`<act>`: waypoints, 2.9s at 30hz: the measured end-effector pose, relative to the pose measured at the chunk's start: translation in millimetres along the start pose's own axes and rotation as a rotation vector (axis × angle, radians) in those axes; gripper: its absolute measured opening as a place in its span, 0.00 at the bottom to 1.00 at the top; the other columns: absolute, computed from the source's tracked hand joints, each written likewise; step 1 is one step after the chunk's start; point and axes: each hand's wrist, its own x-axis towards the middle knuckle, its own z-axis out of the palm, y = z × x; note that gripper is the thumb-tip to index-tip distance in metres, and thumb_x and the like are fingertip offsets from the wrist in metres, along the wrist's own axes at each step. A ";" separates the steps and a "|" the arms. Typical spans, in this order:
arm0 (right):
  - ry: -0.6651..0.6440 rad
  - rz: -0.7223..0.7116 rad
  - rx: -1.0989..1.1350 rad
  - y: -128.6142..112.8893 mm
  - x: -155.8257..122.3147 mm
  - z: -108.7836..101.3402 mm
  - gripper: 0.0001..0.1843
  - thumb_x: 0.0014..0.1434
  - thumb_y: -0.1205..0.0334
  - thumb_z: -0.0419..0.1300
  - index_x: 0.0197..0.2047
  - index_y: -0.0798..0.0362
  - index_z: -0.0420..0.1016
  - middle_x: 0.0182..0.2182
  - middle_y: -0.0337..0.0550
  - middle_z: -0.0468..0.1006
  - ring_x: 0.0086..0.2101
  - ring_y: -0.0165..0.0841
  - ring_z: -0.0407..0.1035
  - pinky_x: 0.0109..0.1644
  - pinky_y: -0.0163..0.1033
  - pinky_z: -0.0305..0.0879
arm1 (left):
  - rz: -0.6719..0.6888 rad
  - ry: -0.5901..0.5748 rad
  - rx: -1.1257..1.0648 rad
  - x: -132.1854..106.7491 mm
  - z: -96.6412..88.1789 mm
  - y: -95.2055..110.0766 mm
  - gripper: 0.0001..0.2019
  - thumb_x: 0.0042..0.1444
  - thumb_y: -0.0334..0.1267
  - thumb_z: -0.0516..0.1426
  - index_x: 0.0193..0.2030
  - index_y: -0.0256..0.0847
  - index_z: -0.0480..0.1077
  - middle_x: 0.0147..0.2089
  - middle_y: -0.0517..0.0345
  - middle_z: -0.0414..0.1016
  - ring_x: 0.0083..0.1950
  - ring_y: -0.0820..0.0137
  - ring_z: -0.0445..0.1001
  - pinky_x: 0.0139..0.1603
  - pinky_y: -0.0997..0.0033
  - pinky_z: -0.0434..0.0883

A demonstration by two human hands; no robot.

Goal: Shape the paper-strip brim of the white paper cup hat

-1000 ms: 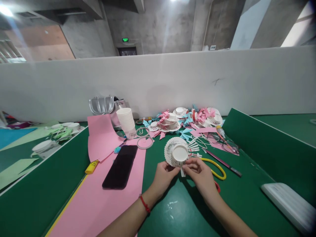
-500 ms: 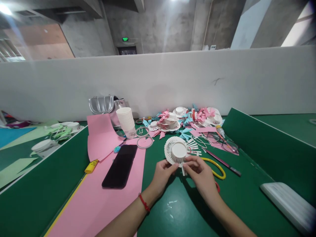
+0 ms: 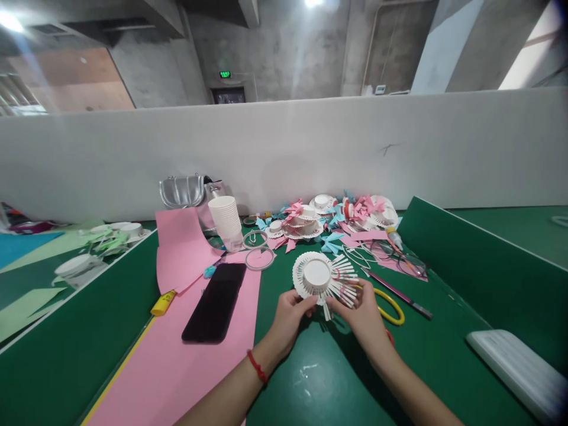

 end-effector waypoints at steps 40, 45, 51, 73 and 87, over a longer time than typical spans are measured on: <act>-0.187 0.059 0.059 0.7 -6.8 4.6 0.25 0.37 0.66 0.65 0.40 0.52 0.61 0.35 0.43 0.75 0.34 0.36 0.71 0.37 0.40 0.68 | 0.072 0.073 0.065 -7.2 8.0 8.5 0.05 0.38 0.33 0.60 0.22 0.32 0.72 0.24 0.55 0.75 0.26 0.72 0.69 0.27 0.75 0.65; -0.201 0.051 0.083 -6.3 -10.3 4.3 0.25 0.41 0.62 0.63 0.42 0.50 0.57 0.26 0.37 0.74 0.27 0.31 0.70 0.31 0.36 0.67 | 0.103 0.106 0.057 -5.5 7.5 6.7 0.08 0.38 0.31 0.60 0.28 0.31 0.72 0.31 0.51 0.77 0.31 0.68 0.72 0.33 0.72 0.66; -0.153 -0.083 -0.097 -18.7 -12.2 2.1 0.13 0.44 0.57 0.61 0.33 0.53 0.67 0.22 0.37 0.72 0.22 0.30 0.65 0.27 0.34 0.62 | 0.134 0.087 0.044 -4.4 7.4 6.2 0.12 0.38 0.30 0.60 0.34 0.32 0.72 0.36 0.50 0.77 0.36 0.67 0.72 0.37 0.72 0.66; -0.339 -0.487 -0.619 0.0 -13.3 0.4 0.12 0.46 0.70 0.56 0.36 0.52 0.67 0.32 0.44 0.71 0.31 0.34 0.66 0.33 0.38 0.64 | 0.039 0.078 -0.042 -3.9 4.7 5.6 0.07 0.37 0.34 0.61 0.20 0.32 0.69 0.18 0.64 0.64 0.20 0.79 0.56 0.21 0.78 0.55; -0.257 -0.758 -0.759 -3.6 -20.3 -2.3 0.06 0.52 0.68 0.53 0.30 0.52 0.71 0.41 0.48 0.62 0.33 0.33 0.65 0.36 0.40 0.65 | 0.031 0.076 -0.128 0.6 1.5 -0.8 0.09 0.38 0.34 0.61 0.27 0.31 0.71 0.23 0.58 0.71 0.26 0.73 0.66 0.29 0.75 0.64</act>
